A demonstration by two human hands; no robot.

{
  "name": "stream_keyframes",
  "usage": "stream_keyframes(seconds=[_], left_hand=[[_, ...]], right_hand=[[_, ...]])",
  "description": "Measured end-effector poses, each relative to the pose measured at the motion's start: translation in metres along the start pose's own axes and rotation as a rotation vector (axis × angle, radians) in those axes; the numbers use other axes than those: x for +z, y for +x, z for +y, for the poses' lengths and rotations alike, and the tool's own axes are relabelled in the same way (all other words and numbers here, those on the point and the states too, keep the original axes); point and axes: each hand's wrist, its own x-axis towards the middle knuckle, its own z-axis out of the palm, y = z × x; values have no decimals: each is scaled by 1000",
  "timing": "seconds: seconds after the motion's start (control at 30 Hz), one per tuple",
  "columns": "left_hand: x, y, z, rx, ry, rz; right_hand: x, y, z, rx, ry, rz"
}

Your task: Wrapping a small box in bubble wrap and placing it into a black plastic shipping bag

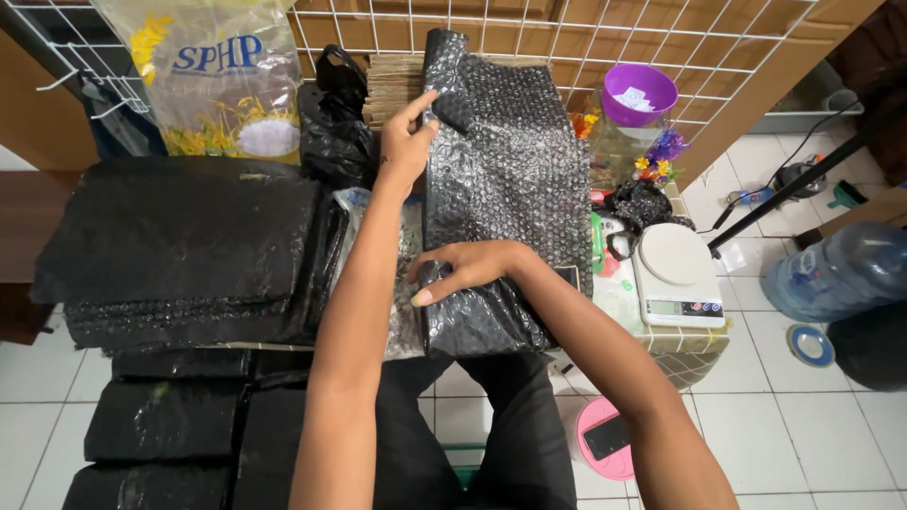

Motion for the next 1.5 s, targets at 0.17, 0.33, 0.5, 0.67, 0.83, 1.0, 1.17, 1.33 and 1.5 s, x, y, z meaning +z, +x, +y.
stream_keyframes(seconds=[0.17, 0.33, 0.5, 0.67, 0.83, 1.0, 1.17, 1.33, 1.5], left_hand=[[-6, 15, 9, 113, -5, -126], [-8, 25, 18, 88, -24, -119], [-10, 43, 22, 132, -72, -67], [-11, 38, 45, 44, 52, -70], [-14, 44, 41, 151, 161, -18], [-25, -9, 83, 247, 374, -42], [-39, -87, 110, 348, 165, -174], [-45, -182, 152, 362, 76, -264], [-43, -244, 160, 554, 216, -541]], right_hand=[[1, -1, -6, 18, -98, -91], [-1, -5, -17, 113, -105, -118], [-1, -3, -13, 77, -101, -110], [-1, -4, -17, 135, -101, -115], [-1, -4, -17, 146, -112, -109], [0, -1, -12, 144, -101, -94], [1, 8, 21, -20, -19, 36], [-9, 42, 84, -393, 62, -22], [0, 15, 37, -263, -15, 64]])
